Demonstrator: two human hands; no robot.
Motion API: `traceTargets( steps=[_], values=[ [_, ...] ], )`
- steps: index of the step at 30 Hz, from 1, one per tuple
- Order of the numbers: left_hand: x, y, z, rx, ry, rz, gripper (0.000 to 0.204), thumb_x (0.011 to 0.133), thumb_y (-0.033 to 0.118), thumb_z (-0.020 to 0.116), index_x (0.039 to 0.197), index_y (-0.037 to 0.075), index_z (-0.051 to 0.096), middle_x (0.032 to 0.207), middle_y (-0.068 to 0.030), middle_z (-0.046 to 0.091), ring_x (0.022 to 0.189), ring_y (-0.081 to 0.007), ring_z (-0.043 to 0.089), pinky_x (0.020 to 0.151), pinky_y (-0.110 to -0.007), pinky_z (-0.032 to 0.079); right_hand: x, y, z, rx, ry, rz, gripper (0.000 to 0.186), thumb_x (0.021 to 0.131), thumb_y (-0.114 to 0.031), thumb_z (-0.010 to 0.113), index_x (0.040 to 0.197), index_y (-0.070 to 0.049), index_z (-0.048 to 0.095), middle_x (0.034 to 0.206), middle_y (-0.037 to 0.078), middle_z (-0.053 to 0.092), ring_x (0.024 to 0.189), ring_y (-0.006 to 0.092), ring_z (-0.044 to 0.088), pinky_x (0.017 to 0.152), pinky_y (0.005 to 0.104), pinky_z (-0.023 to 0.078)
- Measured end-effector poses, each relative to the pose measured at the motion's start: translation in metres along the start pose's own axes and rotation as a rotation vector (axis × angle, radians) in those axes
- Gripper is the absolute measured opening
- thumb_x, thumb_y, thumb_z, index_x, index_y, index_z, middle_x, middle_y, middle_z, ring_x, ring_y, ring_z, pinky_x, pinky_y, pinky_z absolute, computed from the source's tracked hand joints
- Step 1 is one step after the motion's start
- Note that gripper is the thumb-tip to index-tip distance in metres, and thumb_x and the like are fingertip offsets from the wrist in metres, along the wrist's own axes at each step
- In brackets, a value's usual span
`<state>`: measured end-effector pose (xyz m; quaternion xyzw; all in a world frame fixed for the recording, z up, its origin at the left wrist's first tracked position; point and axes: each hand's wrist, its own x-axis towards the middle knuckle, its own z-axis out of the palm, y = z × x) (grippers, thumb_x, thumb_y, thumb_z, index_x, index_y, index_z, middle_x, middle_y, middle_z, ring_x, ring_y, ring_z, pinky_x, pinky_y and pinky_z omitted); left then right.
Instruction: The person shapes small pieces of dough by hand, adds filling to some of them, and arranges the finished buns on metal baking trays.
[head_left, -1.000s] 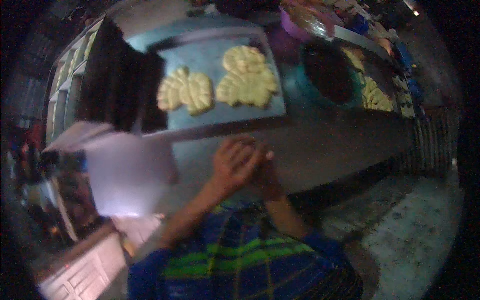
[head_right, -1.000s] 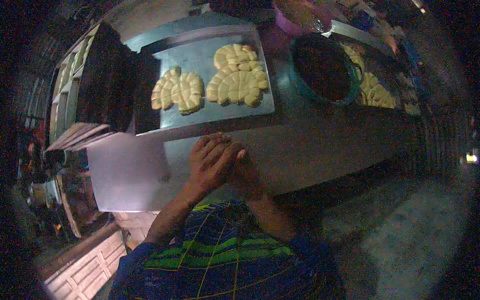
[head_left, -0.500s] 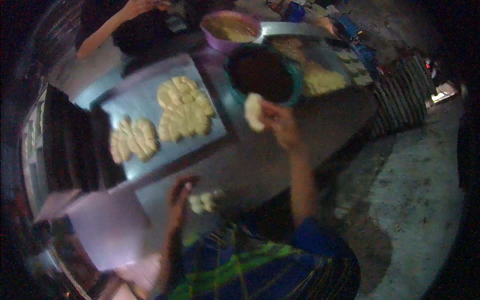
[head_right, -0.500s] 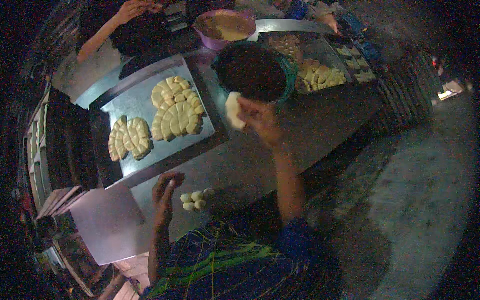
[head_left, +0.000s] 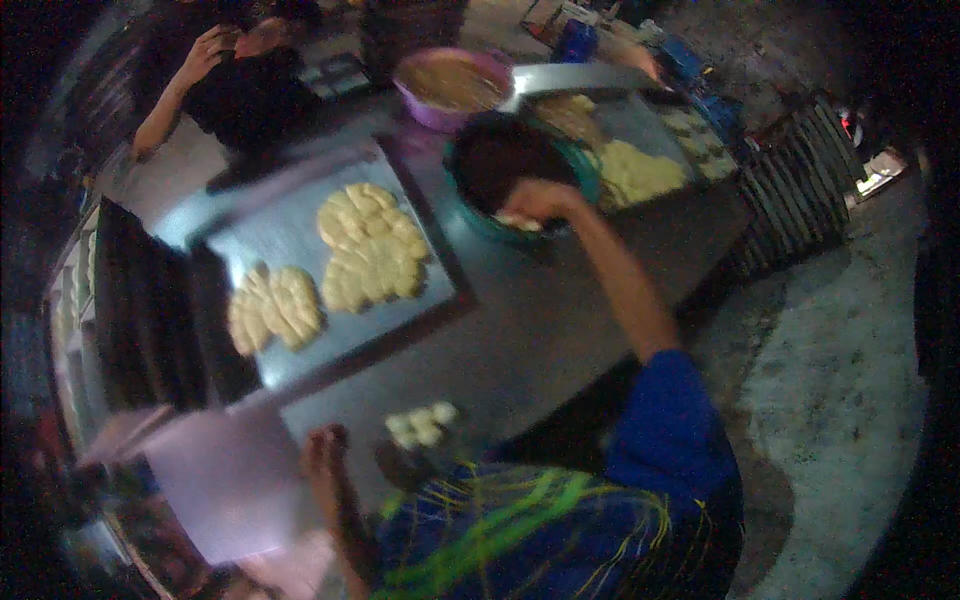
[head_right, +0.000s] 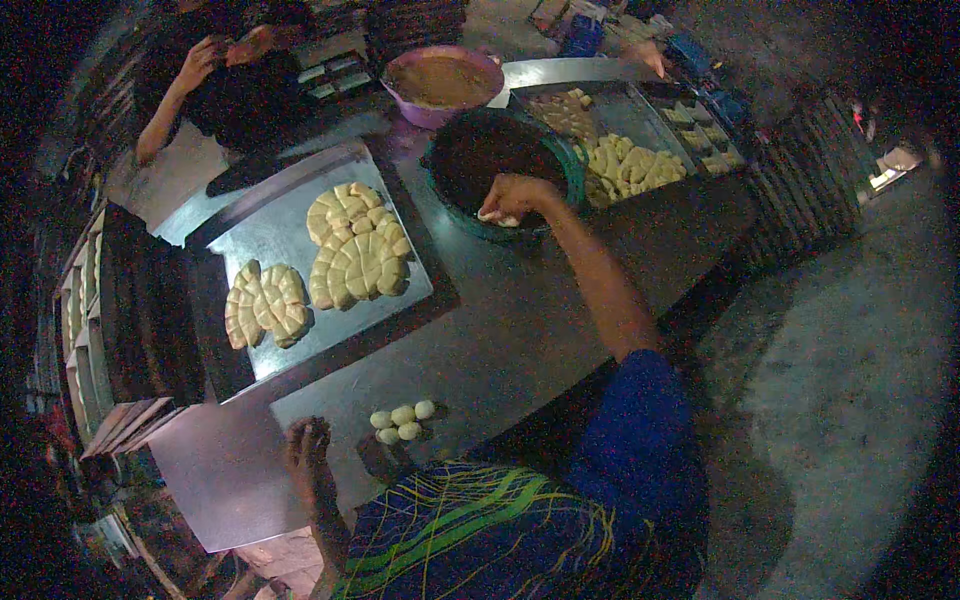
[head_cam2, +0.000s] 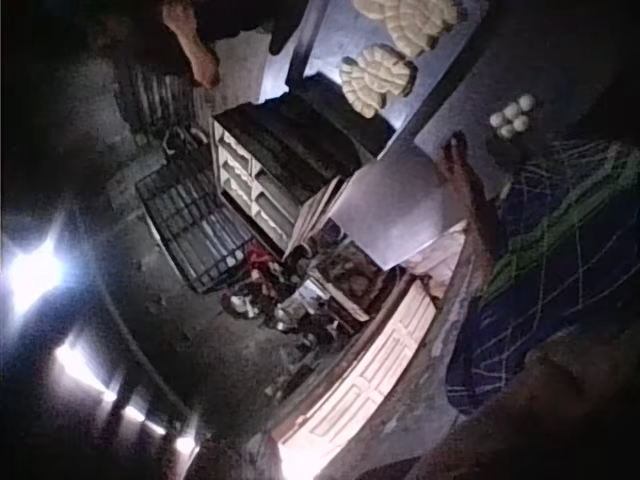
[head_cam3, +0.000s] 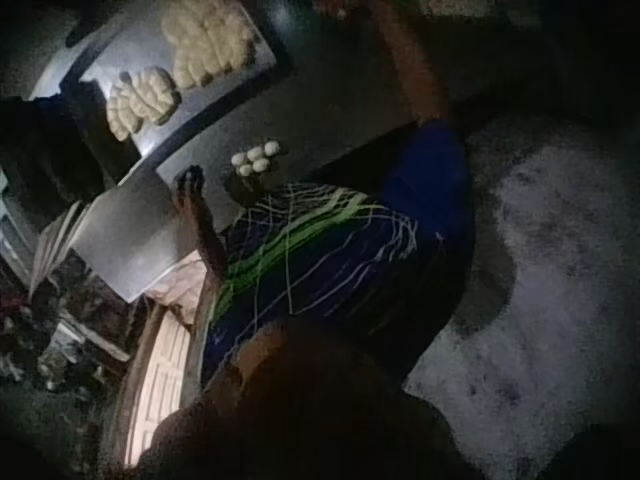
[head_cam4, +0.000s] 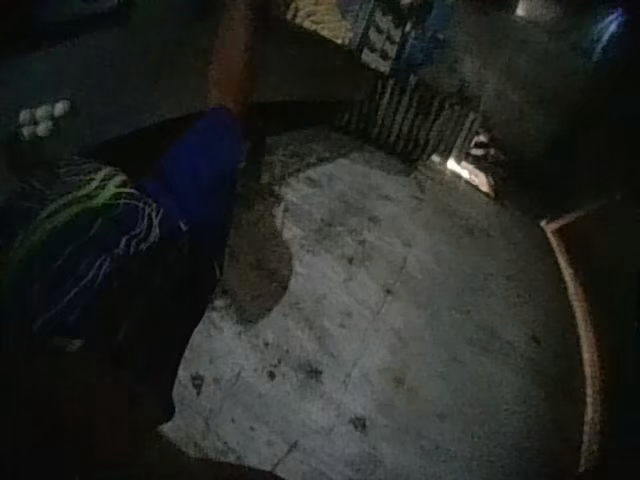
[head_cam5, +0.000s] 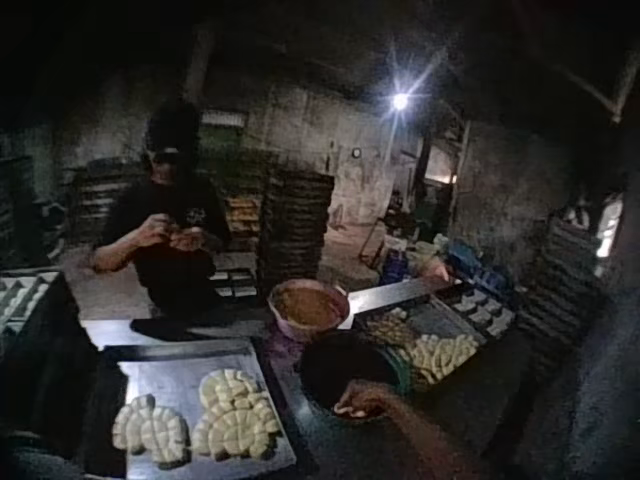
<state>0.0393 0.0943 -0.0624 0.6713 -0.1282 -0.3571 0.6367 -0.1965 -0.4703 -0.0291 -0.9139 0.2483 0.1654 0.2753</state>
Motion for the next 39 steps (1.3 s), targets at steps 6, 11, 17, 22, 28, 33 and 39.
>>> traceTargets(
  steps=[6, 11, 17, 22, 28, 33, 39],
  values=[
    [-0.007, -0.004, 0.004, -0.093, -0.008, -0.037, 0.017, 0.094, 0.018, 0.062, 0.105, 0.005, 0.063, 0.101, -0.0069, 0.064, 0.098, -0.0201, 0.063, 0.092, -0.035, 0.05, -0.029, -0.035, -0.015, 0.111, 0.026, 0.058, 0.028, 0.079, -0.007, 0.071, 0.107, -0.009, 0.074, 0.087, 0.002, 0.074, 0.076, 0.0103, 0.063, 0.067, 0.0286, 0.05],
    [0.004, -0.002, 0.007, -0.055, -0.06, -0.045, 0.02, 0.094, 0.021, 0.061, 0.106, 0.005, 0.062, 0.104, -0.0081, 0.064, 0.099, -0.021, 0.064, 0.093, -0.035, 0.05, -0.048, -0.045, -0.024, 0.209, 0.091, -0.154, 0.03, 0.085, -0.009, 0.07, 0.115, -0.007, 0.071, 0.098, 0.004, 0.073, 0.084, 0.0116, 0.066, 0.072, 0.0286, 0.052],
    [0.017, 0.018, 0.044, -0.124, -0.313, -0.211, 0.031, 0.097, 0.029, 0.058, 0.114, 0.003, 0.06, 0.111, -0.0111, 0.065, 0.105, -0.0217, 0.062, 0.097, -0.036, 0.047, -0.054, -0.167, 0.052, 1.473, 0.112, -0.277, 0.058, 0.088, -0.005, 0.068, 0.14, -0.007, 0.043, 0.118, 0.006, 0.065, 0.099, 0.0176, 0.066, 0.089, 0.0325, 0.054],
    [0.003, 0.059, 0.09, -0.636, -0.514, -0.421, 0.036, 0.098, 0.036, 0.055, 0.119, 0.006, 0.055, 0.115, -0.0086, 0.062, 0.108, -0.0203, 0.059, 0.097, -0.037, 0.046, -0.06, -0.283, 0.131, 1.762, 0.126, -0.41, 0.067, 0.088, 0.001, 0.065, 0.146, -0.012, 0.034, 0.125, 0.008, 0.059, 0.107, 0.0202, 0.063, 0.091, 0.034, 0.054],
    [-0.006, 0.058, 0.065, -0.781, -0.419, -0.368, 0.03, 0.1, 0.034, 0.051, 0.117, 0.009, 0.055, 0.117, -0.0084, 0.061, 0.113, -0.0205, 0.057, 0.1, -0.038, 0.046, -0.068, -0.337, 0.163, 1.763, 0.147, -0.356, 0.069, 0.089, 0.003, 0.062, 0.148, -0.016, 0.03, 0.129, 0.008, 0.056, 0.118, 0.0218, 0.057, 0.096, 0.0375, 0.052],
    [-0.003, 0.044, 0.048, -0.902, -0.344, -0.402, 0.029, 0.102, 0.029, 0.05, 0.119, 0.007, 0.055, 0.121, -0.0089, 0.059, 0.113, -0.0221, 0.058, 0.102, -0.038, 0.046, -0.067, -0.353, 0.187, 1.866, 0.193, -0.32, 0.063, 0.091, 0.004, 0.059, 0.146, -0.015, 0.035, 0.132, 0.009, 0.054, 0.117, 0.024, 0.058, 0.098, 0.0382, 0.052],
    [0.005, 0.046, 0.038, -1.09, -0.325, -0.326, 0.029, 0.101, 0.031, 0.052, 0.116, 0.006, 0.055, 0.118, -0.007, 0.06, 0.11, -0.0204, 0.059, 0.099, -0.036, 0.049, -0.066, -0.346, 0.234, 1.761, 0.443, -0.378, 0.04, 0.092, 0.004, 0.057, 0.13, -0.011, 0.057, 0.137, 0.008, 0.051, 0.119, 0.0259, 0.057, 0.101, 0.0396, 0.051]
  ],
)
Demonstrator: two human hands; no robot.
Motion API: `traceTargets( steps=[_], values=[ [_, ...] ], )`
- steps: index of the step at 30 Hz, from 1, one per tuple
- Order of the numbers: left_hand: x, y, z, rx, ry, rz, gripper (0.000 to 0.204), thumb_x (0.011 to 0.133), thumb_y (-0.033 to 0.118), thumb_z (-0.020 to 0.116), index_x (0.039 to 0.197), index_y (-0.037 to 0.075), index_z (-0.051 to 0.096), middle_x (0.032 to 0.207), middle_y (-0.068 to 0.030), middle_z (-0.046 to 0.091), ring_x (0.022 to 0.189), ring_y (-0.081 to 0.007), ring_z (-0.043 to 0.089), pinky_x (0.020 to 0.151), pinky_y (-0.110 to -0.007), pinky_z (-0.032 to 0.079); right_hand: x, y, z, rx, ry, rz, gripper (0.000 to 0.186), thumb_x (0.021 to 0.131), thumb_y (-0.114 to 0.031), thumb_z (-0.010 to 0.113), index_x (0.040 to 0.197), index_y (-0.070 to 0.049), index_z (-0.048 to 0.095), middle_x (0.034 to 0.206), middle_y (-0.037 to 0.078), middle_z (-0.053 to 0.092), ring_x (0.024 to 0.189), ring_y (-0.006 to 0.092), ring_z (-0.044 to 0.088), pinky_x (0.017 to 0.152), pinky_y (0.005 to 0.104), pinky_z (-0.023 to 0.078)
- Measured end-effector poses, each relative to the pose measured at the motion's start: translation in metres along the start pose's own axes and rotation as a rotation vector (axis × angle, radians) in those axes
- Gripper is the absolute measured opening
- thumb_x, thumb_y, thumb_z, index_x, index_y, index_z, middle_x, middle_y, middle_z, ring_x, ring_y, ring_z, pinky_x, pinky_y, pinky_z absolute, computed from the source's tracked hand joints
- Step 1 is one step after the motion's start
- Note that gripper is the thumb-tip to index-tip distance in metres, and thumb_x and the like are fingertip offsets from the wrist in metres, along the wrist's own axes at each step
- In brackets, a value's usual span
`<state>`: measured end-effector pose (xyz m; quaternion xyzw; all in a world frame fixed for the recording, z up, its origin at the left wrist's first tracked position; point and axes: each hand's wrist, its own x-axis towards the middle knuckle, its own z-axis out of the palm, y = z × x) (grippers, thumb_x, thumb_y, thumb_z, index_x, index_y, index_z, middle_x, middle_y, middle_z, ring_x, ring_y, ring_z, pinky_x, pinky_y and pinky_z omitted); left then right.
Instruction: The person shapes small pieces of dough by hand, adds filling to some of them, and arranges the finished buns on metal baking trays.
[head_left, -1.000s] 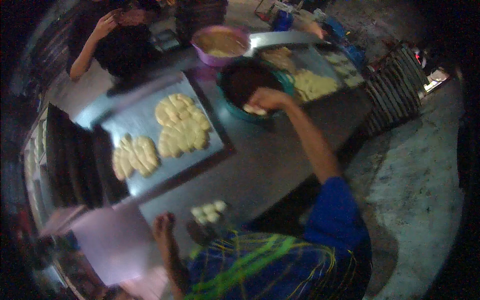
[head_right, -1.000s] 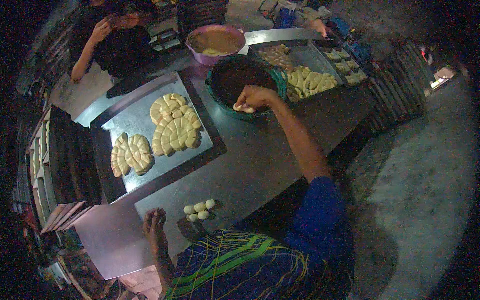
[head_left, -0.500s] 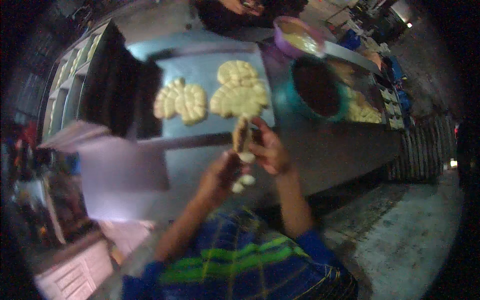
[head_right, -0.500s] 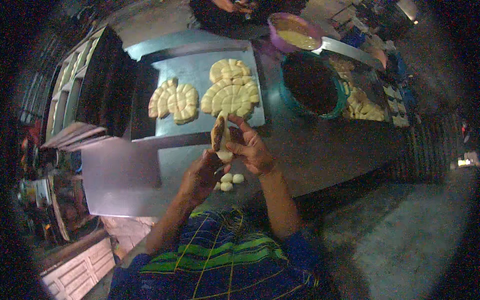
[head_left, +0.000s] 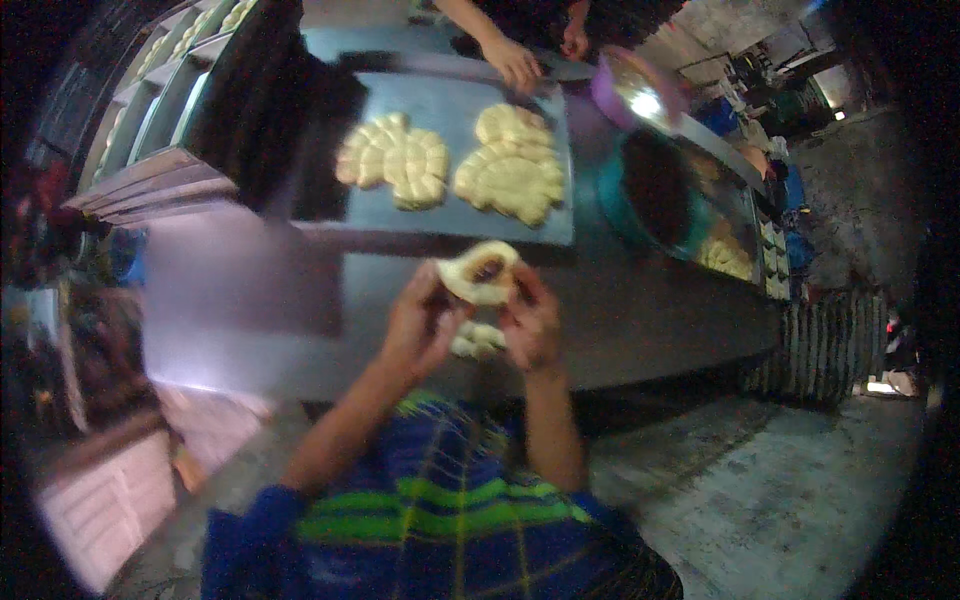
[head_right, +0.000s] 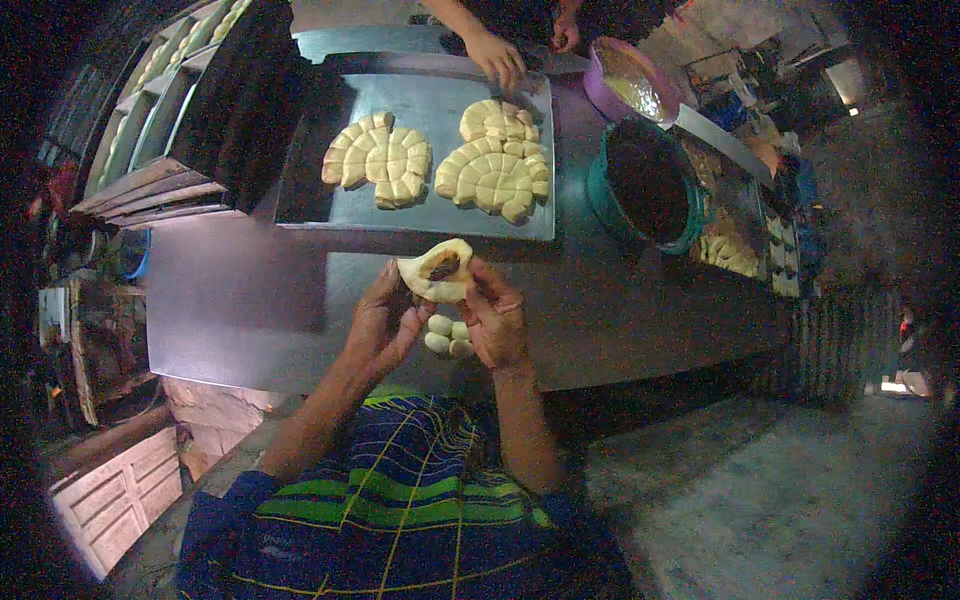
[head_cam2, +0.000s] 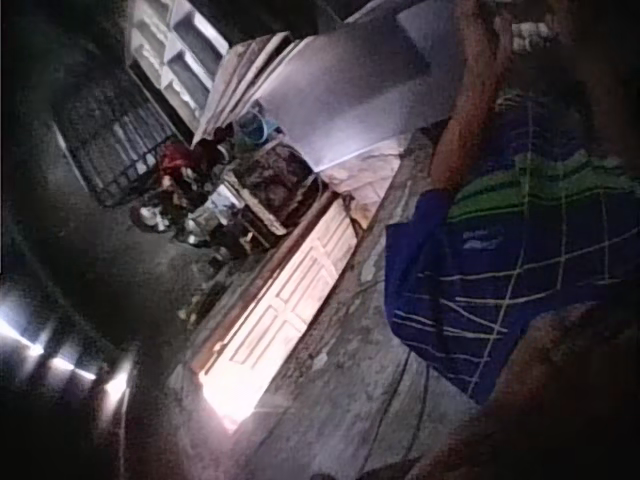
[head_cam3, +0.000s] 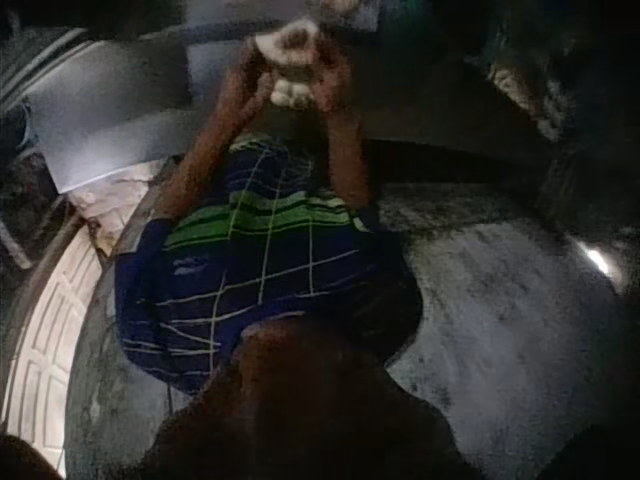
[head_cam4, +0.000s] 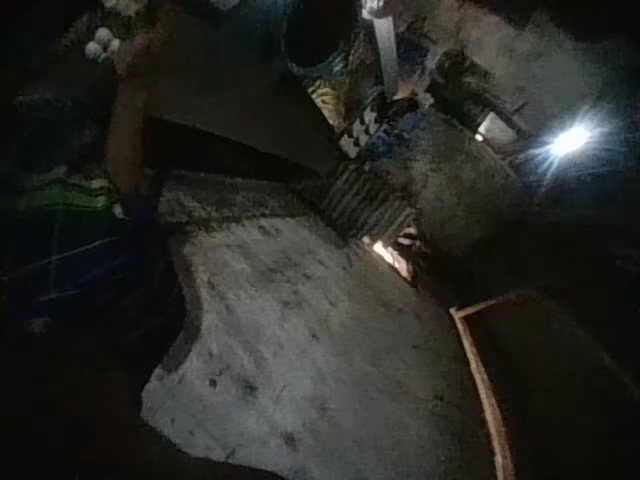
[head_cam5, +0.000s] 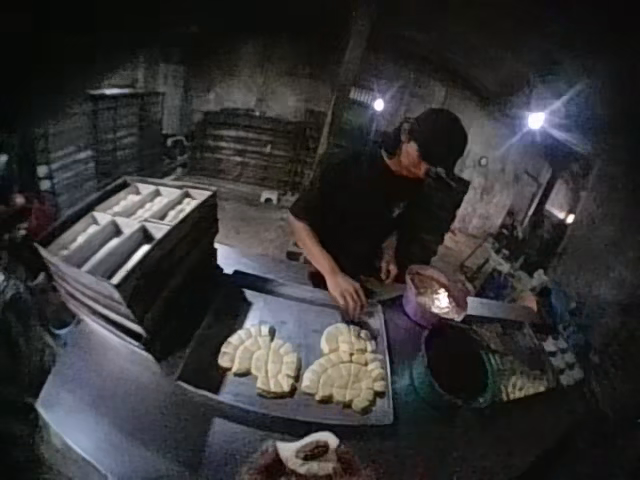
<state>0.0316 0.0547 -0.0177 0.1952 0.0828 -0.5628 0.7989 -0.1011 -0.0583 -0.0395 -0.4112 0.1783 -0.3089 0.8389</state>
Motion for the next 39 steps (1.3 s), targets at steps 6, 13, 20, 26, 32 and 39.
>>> traceTargets(
  steps=[6, 13, 20, 26, 32, 39],
  values=[
    [-0.014, 0.025, 0.006, 0.464, 0.05, 0.144, 0.026, 0.094, 0.022, 0.065, 0.112, 0.009, 0.052, 0.111, -0.0035, 0.061, 0.1, -0.0146, 0.06, 0.086, -0.03, 0.049, 0.006, -0.028, 0.047, -1.182, -0.292, -0.526, 0.032, 0.086, -0.002, 0.065, 0.118, -0.009, 0.067, 0.127, 0.011, 0.059, 0.114, 0.029, 0.061, 0.087, 0.0367, 0.057],
    [-0.032, 0.058, -0.01, 0.94, -0.031, 0.239, 0.022, 0.084, 0.001, 0.064, 0.105, 0.006, 0.058, 0.103, -0.0029, 0.064, 0.098, -0.0127, 0.06, 0.087, -0.029, 0.048, -0.001, -0.04, 0.077, -1.599, -0.463, -0.487, 0.032, 0.08, -0.008, 0.07, 0.112, -0.01, 0.068, 0.114, 0.012, 0.062, 0.096, 0.028, 0.066, 0.077, 0.037, 0.056],
    [-0.053, 0.097, -0.014, 1.06, -0.288, 0.043, 0.025, 0.089, 0.016, 0.061, 0.109, 0.002, 0.062, 0.103, -0.0037, 0.064, 0.095, -0.0127, 0.06, 0.084, -0.028, 0.048, 0.02, -0.044, 0.092, -1.307, -0.576, -0.224, 0.022, 0.078, -0.009, 0.074, 0.098, -0.006, 0.067, 0.09, 0.01, 0.065, 0.081, 0.0293, 0.065, 0.071, 0.0383, 0.052],
    [-0.044, 0.101, -0.044, 0.657, 0.001, -0.129, 0.047, 0.094, 0.046, 0.06, 0.117, 0.005, 0.059, 0.104, -0.0017, 0.061, 0.095, -0.0136, 0.059, 0.083, -0.029, 0.049, 0.012, -0.022, 0.111, -1.392, -0.515, -0.63, 0.017, 0.078, -0.005, 0.072, 0.095, -0.007, 0.068, 0.09, 0.009, 0.066, 0.081, 0.027, 0.066, 0.069, 0.0379, 0.054],
    [-0.053, 0.102, -0.056, 0.456, -0.069, -0.218, 0.042, 0.092, 0.04, 0.066, 0.117, 0.008, 0.058, 0.107, -0.0017, 0.061, 0.095, -0.0131, 0.06, 0.083, -0.027, 0.051, -0.003, -0.001, 0.15, -1.504, -0.35, -0.693, 0.04, 0.079, -0.003, 0.069, 0.119, -0.006, 0.064, 0.097, 0.008, 0.068, 0.089, 0.0261, 0.067, 0.076, 0.0361, 0.058],
    [-0.059, 0.105, -0.057, 0.354, 0.004, -0.189, 0.033, 0.092, 0.023, 0.068, 0.12, 0.008, 0.058, 0.112, -0.0037, 0.063, 0.1, -0.0142, 0.061, 0.087, -0.026, 0.051, -0.021, 0.046, 0.156, -1.644, -0.088, -0.841, 0.042, 0.081, -0.006, 0.072, 0.122, -0.005, 0.063, 0.108, 0.012, 0.065, 0.1, 0.0261, 0.066, 0.083, 0.0346, 0.057]
  ],
)
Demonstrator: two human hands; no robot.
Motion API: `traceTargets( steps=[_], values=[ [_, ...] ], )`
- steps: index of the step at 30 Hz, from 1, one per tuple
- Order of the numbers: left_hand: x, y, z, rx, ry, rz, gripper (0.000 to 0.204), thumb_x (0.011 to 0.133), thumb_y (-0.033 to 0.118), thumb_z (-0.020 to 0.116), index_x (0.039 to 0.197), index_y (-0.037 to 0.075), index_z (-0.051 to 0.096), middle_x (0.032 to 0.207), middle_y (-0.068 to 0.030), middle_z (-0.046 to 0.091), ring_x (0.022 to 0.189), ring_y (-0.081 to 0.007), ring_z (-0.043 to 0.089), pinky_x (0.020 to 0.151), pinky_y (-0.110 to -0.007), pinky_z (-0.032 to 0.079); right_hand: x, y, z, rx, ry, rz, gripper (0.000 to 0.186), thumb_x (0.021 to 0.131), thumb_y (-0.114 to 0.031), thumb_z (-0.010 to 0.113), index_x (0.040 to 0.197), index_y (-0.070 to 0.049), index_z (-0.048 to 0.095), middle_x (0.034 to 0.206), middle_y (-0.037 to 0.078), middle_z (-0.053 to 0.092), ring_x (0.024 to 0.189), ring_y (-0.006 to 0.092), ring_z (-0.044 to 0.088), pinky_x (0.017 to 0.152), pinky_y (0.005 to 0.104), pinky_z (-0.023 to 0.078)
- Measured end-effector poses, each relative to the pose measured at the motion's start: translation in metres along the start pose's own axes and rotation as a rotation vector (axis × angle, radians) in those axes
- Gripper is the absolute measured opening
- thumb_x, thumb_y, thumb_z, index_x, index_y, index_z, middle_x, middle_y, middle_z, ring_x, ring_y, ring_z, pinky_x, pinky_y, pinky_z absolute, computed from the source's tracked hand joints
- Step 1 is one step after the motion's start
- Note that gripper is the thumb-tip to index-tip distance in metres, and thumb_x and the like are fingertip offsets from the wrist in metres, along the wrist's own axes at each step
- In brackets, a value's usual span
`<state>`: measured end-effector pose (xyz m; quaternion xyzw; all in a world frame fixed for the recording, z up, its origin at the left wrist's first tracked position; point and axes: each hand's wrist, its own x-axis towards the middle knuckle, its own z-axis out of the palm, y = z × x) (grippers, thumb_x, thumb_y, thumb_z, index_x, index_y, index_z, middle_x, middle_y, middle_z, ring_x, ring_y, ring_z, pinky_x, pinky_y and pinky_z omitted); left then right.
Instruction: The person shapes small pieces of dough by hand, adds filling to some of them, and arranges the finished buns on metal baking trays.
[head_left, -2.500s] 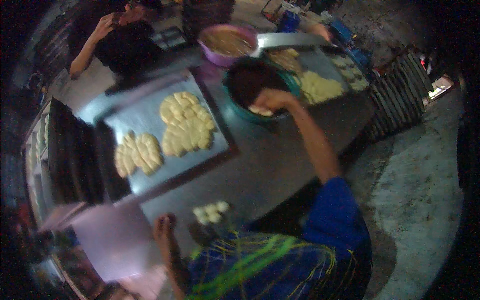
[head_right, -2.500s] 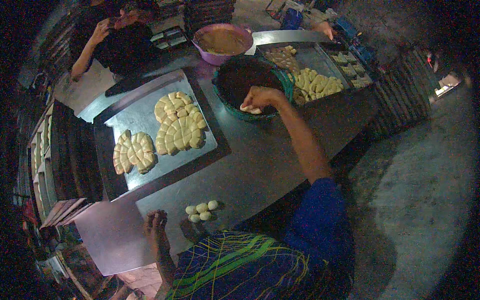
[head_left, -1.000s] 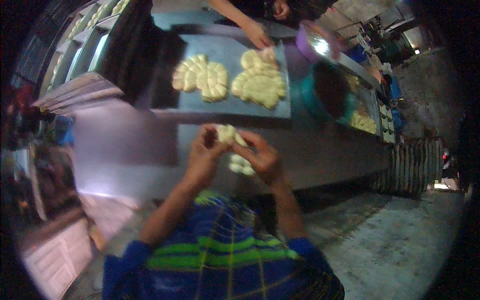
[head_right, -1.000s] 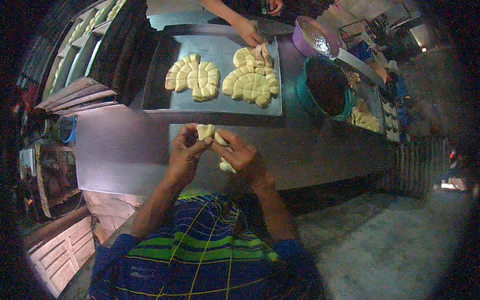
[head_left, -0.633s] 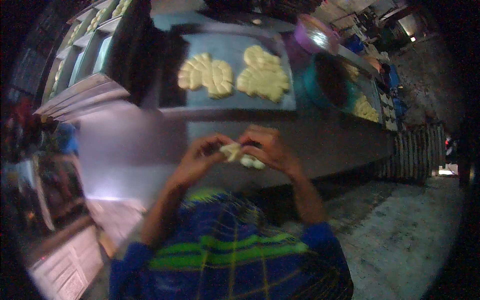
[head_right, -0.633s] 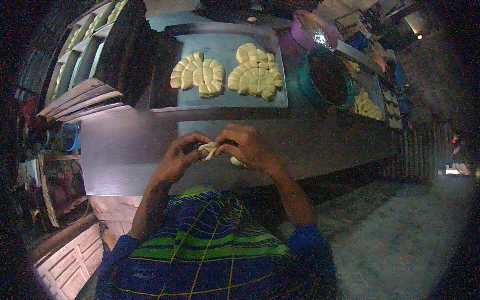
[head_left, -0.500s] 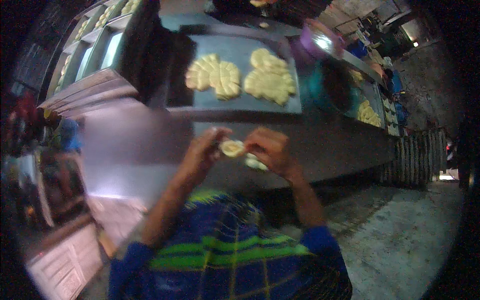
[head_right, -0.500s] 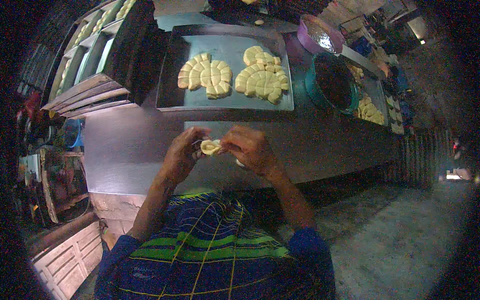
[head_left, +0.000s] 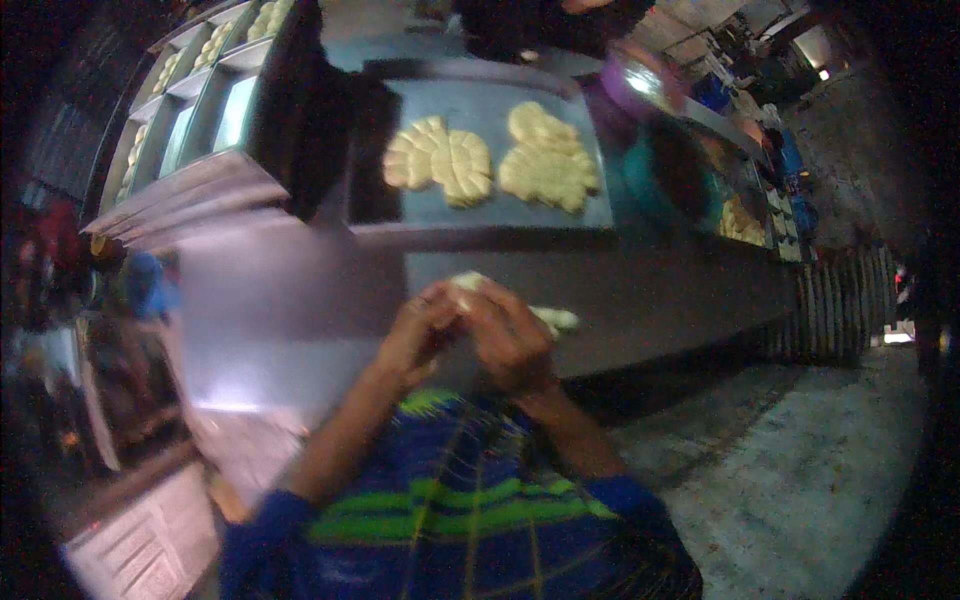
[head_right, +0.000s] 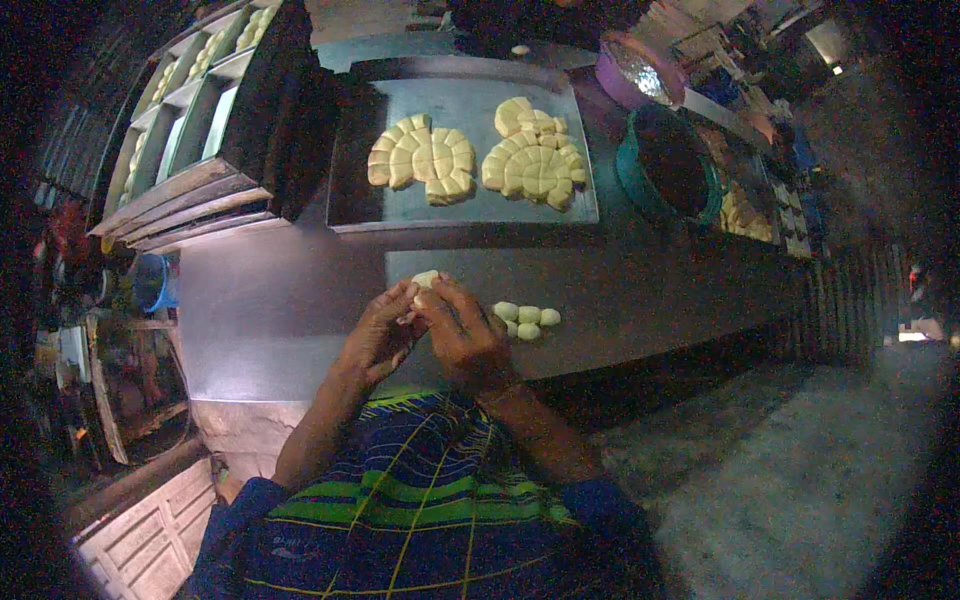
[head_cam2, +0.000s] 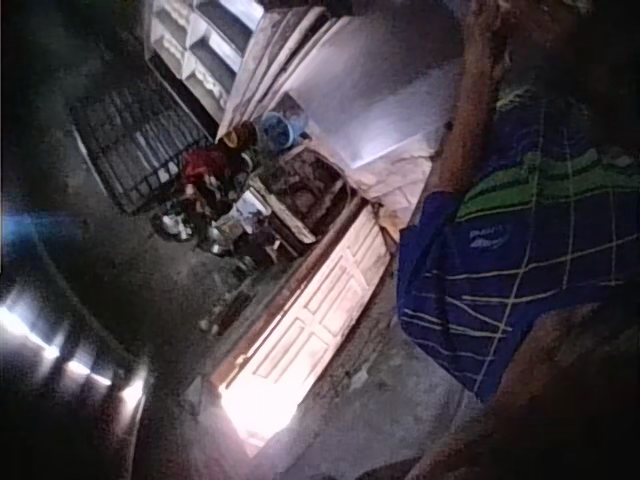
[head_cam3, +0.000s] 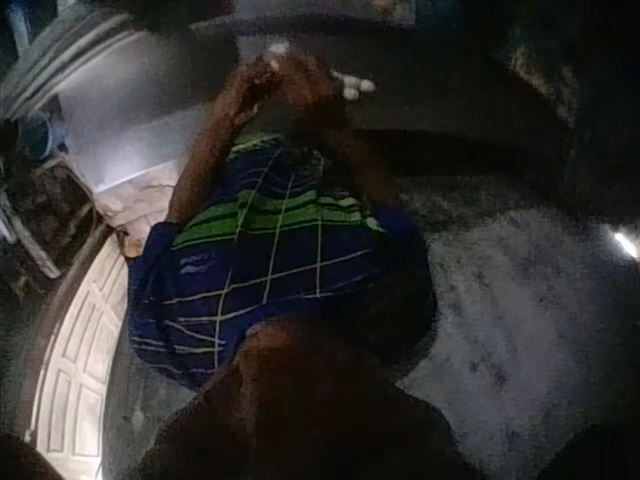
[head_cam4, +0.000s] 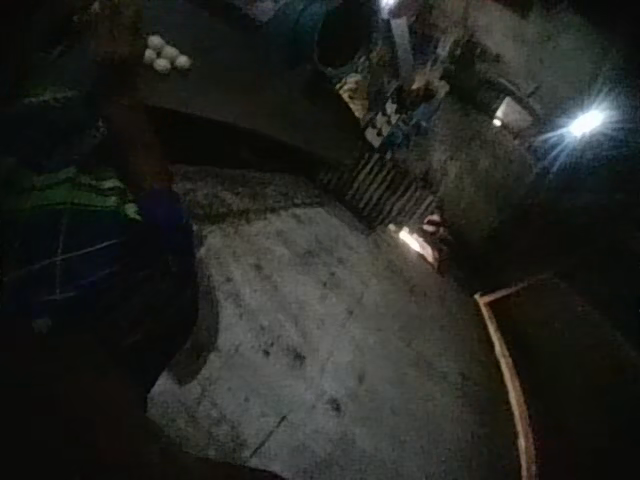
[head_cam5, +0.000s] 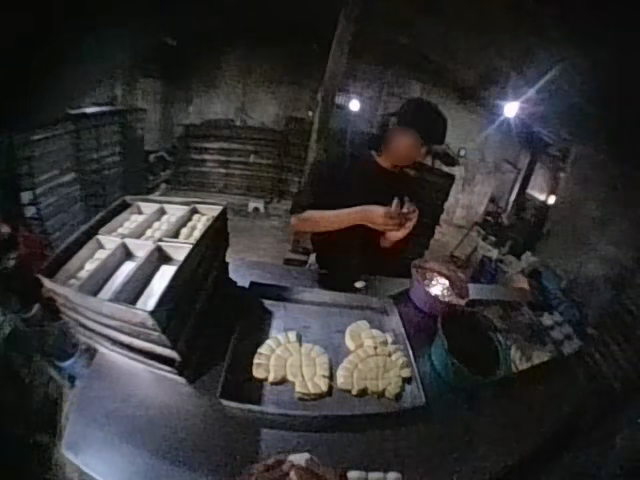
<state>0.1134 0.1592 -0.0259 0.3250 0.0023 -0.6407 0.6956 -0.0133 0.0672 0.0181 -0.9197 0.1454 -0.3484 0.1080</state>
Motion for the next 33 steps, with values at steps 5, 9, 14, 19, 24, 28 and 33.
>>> traceTargets(
  steps=[5, 9, 14, 19, 24, 28, 33],
  values=[
    [0.001, 0.009, 0.004, 0.419, -0.054, 0.203, 0.033, 0.089, 0.01, 0.067, 0.121, 0.005, 0.058, 0.116, -0.0057, 0.063, 0.104, -0.0162, 0.061, 0.093, -0.029, 0.048, 0.009, -0.013, -0.013, 0.384, -0.001, 0.662, 0.028, 0.082, -0.011, 0.076, 0.108, -0.005, 0.07, 0.099, 0.009, 0.067, 0.093, 0.0211, 0.067, 0.078, 0.0306, 0.056],
    [0.001, 0.019, 0.017, 0.429, -0.16, 0.192, 0.034, 0.088, 0.008, 0.067, 0.121, 0.003, 0.059, 0.119, -0.0069, 0.062, 0.108, -0.0161, 0.06, 0.095, -0.03, 0.048, 0.002, 0.006, -0.016, 0.661, 0.064, 0.852, 0.021, 0.083, -0.013, 0.077, 0.101, -0.004, 0.072, 0.092, 0.007, 0.07, 0.086, 0.0161, 0.066, 0.076, 0.0286, 0.054],
    [0.016, -0.015, 0.017, 0.553, 0.011, 0.358, 0.031, 0.091, 0.013, 0.067, 0.119, 0.002, 0.063, 0.114, -0.0073, 0.066, 0.103, -0.0162, 0.062, 0.09, -0.03, 0.051, -0.007, 0.01, -0.018, 0.533, 0.066, 0.828, 0.023, 0.08, -0.009, 0.078, 0.101, -0.005, 0.073, 0.09, 0.008, 0.071, 0.086, 0.018, 0.066, 0.077, 0.0298, 0.054],
    [0.027, -0.025, 0.031, 0.335, 0.079, 0.284, 0.029, 0.093, 0.018, 0.066, 0.117, 0.002, 0.065, 0.107, -0.0072, 0.069, 0.094, -0.0166, 0.066, 0.085, -0.031, 0.053, -0.008, 0.02, -0.029, 0.363, 0.073, 0.429, 0.035, 0.073, -0.001, 0.077, 0.107, -0.009, 0.072, 0.103, 0.006, 0.069, 0.096, 0.0225, 0.064, 0.079, 0.0319, 0.054],
    [0.029, -0.028, 0.055, 0.45, 0.059, 0.232, 0.025, 0.094, 0.017, 0.063, 0.113, 0.001, 0.068, 0.11, -0.0085, 0.069, 0.097, -0.0168, 0.065, 0.086, -0.032, 0.053, -0.027, 0.058, -0.049, 0.068, -0.048, 0.007, 0.037, 0.072, -0.003, 0.076, 0.108, -0.011, 0.071, 0.105, 0.004, 0.067, 0.093, 0.0238, 0.062, 0.078, 0.0336, 0.053],
    [0.036, -0.047, 0.056, 0.668, -0.033, 0.389, 0.022, 0.095, 0.015, 0.062, 0.11, 0.001, 0.069, 0.109, -0.0091, 0.069, 0.099, -0.0174, 0.064, 0.087, -0.033, 0.052, -0.03, 0.072, -0.06, 0.036, -0.062, 0.026, 0.03, 0.076, -0.008, 0.075, 0.106, -0.01, 0.071, 0.101, 0.006, 0.067, 0.089, 0.0247, 0.061, 0.076, 0.0361, 0.052],
    [0.038, -0.056, 0.077, 0.725, -0.104, 0.405, 0.019, 0.095, 0.014, 0.061, 0.104, 0.0, 0.069, 0.11, -0.0104, 0.069, 0.1, -0.0181, 0.063, 0.088, -0.033, 0.051, -0.024, 0.07, -0.079, 0.193, -0.027, 0.521, 0.023, 0.079, -0.014, 0.076, 0.101, -0.007, 0.072, 0.09, 0.008, 0.067, 0.087, 0.0267, 0.063, 0.075, 0.038, 0.052]
  ],
)
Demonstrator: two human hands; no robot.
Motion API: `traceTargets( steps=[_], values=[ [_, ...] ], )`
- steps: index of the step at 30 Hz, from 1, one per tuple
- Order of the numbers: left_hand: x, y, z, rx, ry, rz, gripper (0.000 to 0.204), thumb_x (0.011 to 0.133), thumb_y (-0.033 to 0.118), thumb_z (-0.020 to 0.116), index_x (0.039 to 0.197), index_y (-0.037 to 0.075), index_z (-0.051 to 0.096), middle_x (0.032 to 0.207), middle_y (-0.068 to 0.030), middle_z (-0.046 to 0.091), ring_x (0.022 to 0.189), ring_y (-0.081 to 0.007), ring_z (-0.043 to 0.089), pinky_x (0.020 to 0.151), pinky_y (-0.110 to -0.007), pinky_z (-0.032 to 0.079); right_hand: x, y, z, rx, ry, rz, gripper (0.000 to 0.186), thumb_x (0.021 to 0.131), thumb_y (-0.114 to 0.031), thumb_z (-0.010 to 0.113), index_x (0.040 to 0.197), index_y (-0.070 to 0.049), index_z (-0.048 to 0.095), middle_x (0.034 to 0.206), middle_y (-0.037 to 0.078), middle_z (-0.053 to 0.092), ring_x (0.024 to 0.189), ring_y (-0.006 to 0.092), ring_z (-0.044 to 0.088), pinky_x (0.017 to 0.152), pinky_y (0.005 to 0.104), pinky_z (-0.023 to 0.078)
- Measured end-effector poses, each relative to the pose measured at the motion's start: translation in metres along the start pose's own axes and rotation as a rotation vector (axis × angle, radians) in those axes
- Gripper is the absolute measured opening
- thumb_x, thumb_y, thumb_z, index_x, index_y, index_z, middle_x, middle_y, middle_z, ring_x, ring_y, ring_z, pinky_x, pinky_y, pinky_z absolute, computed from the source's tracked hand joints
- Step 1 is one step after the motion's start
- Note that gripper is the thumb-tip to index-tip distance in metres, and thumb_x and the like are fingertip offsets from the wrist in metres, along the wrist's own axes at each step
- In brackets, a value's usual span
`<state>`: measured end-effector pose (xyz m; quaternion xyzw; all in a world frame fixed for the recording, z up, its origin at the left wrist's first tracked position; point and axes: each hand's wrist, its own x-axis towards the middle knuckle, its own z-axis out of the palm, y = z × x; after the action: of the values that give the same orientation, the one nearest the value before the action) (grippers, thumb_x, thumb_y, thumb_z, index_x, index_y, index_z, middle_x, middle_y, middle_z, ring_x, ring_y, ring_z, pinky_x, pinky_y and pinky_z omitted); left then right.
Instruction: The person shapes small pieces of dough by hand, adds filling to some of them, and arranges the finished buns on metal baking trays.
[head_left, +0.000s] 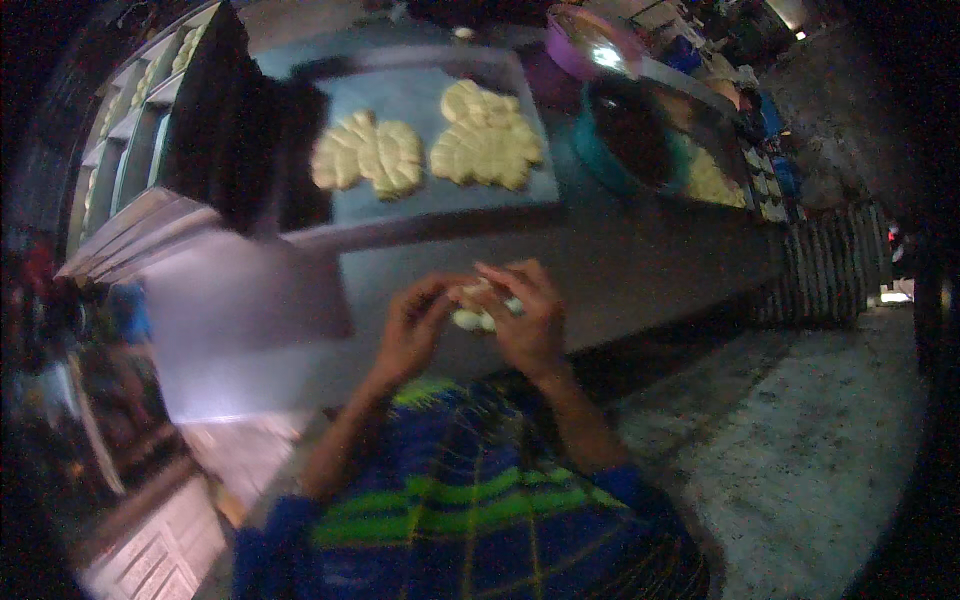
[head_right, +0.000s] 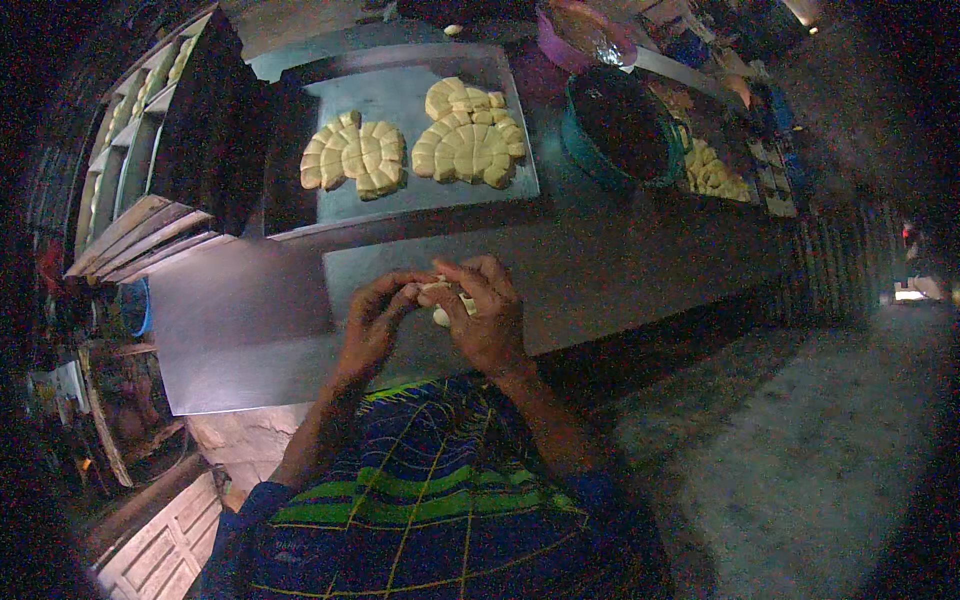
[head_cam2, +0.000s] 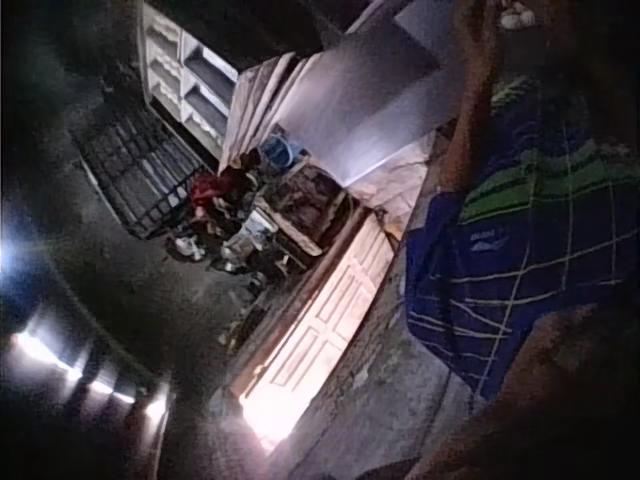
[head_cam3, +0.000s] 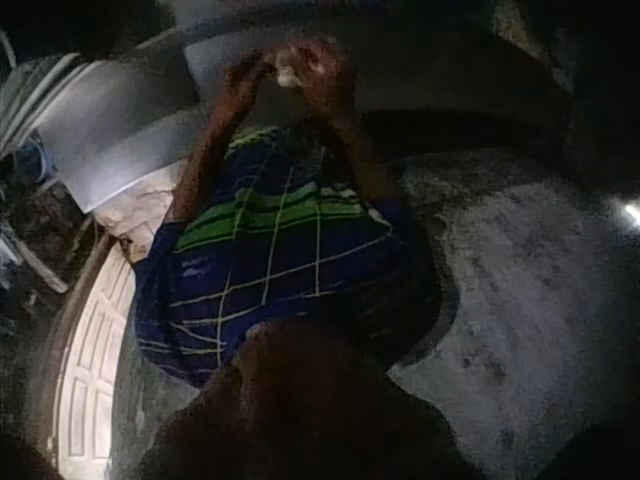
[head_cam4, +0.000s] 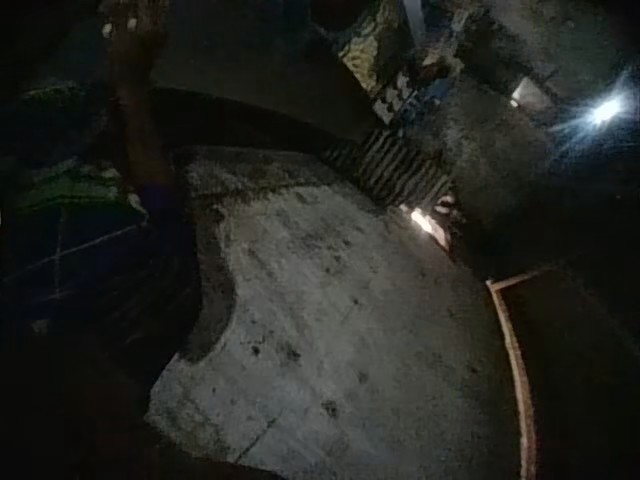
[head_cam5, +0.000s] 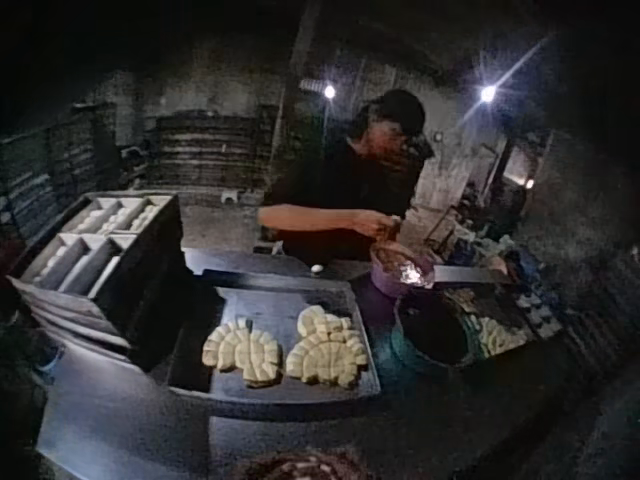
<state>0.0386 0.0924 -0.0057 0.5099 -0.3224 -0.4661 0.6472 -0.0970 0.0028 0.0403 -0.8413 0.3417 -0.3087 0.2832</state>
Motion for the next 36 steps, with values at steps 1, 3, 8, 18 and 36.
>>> traceTargets(
  steps=[1, 3, 8, 18, 36],
  values=[
    [0.0, -0.001, 0.002, -0.014, -0.004, -0.011, 0.018, 0.095, 0.014, 0.061, 0.103, 0.0, 0.069, 0.11, -0.0107, 0.069, 0.1, -0.018, 0.063, 0.087, -0.033, 0.051, 0.002, 0.003, -0.002, -0.014, 0.01, -0.018, 0.022, 0.08, -0.015, 0.076, 0.1, -0.007, 0.072, 0.088, 0.008, 0.067, 0.086, 0.0271, 0.063, 0.075, 0.038, 0.052],
    [0.004, -0.006, 0.004, 0.041, -0.017, -0.048, 0.017, 0.093, 0.013, 0.063, 0.103, -0.001, 0.068, 0.107, -0.0106, 0.069, 0.098, -0.0179, 0.063, 0.087, -0.032, 0.051, 0.006, 0.016, -0.006, 0.05, -0.089, 0.011, 0.019, 0.08, -0.015, 0.075, 0.096, -0.006, 0.073, 0.086, 0.009, 0.067, 0.085, 0.0274, 0.065, 0.075, 0.0373, 0.052],
    [0.016, -0.019, 0.021, 0.134, 0.046, -0.072, 0.017, 0.091, 0.012, 0.066, 0.1, -0.002, 0.066, 0.099, -0.0098, 0.069, 0.093, -0.0168, 0.064, 0.084, -0.031, 0.051, 0.011, 0.051, -0.018, 0.134, -0.213, 0.036, 0.016, 0.08, -0.016, 0.075, 0.09, -0.004, 0.074, 0.087, 0.011, 0.069, 0.082, 0.0247, 0.068, 0.073, 0.036, 0.053],
    [0.035, -0.037, 0.059, -0.246, -0.142, -0.182, 0.057, 0.091, 0.004, 0.061, 0.142, 0.013, 0.036, 0.103, -0.0102, 0.066, 0.095, -0.0188, 0.065, 0.082, -0.034, 0.054, -0.008, 0.112, -0.032, 0.495, -0.269, 0.495, 0.026, 0.081, -0.019, 0.079, 0.1, -0.002, 0.072, 0.086, 0.007, 0.07, 0.083, 0.0142, 0.065, 0.073, 0.0315, 0.052],
    [0.025, -0.066, -0.025, -0.299, 0.253, -0.237, 0.048, 0.087, 0.009, 0.066, 0.132, 0.005, 0.05, 0.124, -0.0127, 0.057, 0.115, -0.025, 0.057, 0.099, -0.037, 0.046, -0.109, 0.181, 0.005, -0.322, -0.193, -0.211, 0.026, 0.078, -0.004, 0.069, 0.104, -0.008, 0.069, 0.106, 0.008, 0.066, 0.096, 0.0291, 0.064, 0.081, 0.0403, 0.053]
  ],
)
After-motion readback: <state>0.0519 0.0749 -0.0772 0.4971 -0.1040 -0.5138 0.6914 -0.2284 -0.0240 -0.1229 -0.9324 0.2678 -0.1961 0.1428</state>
